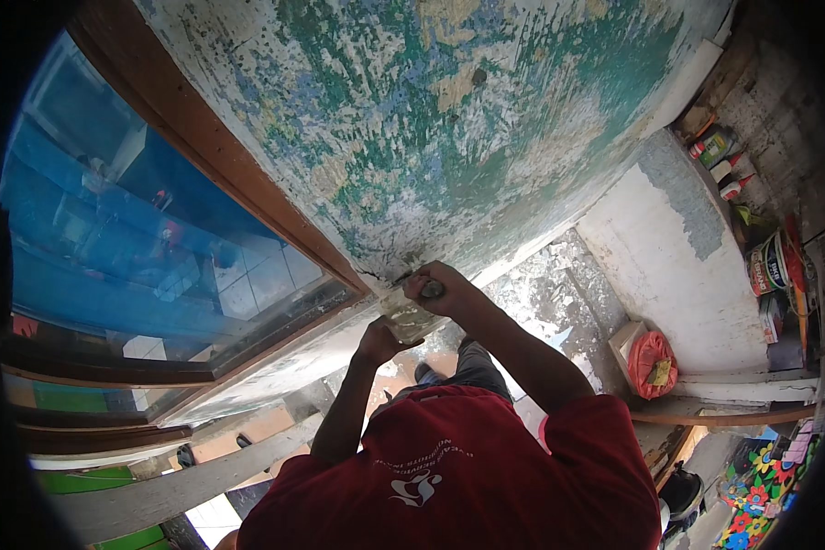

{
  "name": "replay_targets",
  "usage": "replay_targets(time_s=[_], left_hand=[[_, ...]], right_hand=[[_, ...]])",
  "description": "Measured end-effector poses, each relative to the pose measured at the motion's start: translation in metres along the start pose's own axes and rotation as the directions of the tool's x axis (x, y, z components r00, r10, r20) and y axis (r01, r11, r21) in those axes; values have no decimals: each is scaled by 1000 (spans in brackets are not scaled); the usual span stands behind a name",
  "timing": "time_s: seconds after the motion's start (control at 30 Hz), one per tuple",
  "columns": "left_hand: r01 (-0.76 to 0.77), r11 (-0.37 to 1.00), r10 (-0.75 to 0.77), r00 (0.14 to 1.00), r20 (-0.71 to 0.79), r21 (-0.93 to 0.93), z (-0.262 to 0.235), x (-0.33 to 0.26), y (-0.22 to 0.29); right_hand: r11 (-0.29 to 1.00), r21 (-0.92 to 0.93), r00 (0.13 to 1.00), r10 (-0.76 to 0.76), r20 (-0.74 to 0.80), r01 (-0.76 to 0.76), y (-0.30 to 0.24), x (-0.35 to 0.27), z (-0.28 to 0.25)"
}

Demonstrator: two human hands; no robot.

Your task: The person applies plaster mix to a cracked wall using a putty knife.

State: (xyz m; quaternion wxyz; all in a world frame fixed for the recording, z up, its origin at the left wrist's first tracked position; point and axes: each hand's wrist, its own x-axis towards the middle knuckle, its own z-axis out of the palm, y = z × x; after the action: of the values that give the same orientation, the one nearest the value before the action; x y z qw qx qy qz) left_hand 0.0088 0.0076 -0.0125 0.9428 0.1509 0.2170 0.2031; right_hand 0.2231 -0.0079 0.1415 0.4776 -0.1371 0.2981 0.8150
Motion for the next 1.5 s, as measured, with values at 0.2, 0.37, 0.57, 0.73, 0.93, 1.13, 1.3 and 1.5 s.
replay_targets(time_s=[0.2, 0.37, 0.57, 0.73, 0.93, 1.13, 1.3, 1.5], left_hand=[[16, 999, -17, 999, 29, 31, 2, 0, 3], [24, 998, -25, 1000, 11, 64, 2, -2, 2], [20, 999, -20, 1000, 11, 45, 2, -2, 2], [14, 1000, -14, 999, 48, 0, -3, 0, 0], [3, 1000, -5, 995, 100, 19, -3, -2, 2], [30, 999, -30, 1000, 0, -17, -1, -2, 2], [-37, 978, 30, 999, 37, 206, -2, 2, 1], [14, 1000, -14, 998, 59, -5, -1, 2, 1]], right_hand=[[993, -67, 993, 98, 64, -94, -9, -7, -25], [977, -214, 997, -17, -74, 1, 13, -18, -25], [991, -131, 995, 26, -99, -39, -4, 27, -47], [998, -10, 996, 60, -71, -61, -18, 27, -11], [998, -5, 997, 68, -26, -68, -8, -3, 7], [987, -87, 990, 138, 15, -136, 3, -30, -6], [986, -149, 994, 57, -97, -71, 5, 1, -24], [945, -277, 984, -161, 71, 174, -1, 21, 7]])
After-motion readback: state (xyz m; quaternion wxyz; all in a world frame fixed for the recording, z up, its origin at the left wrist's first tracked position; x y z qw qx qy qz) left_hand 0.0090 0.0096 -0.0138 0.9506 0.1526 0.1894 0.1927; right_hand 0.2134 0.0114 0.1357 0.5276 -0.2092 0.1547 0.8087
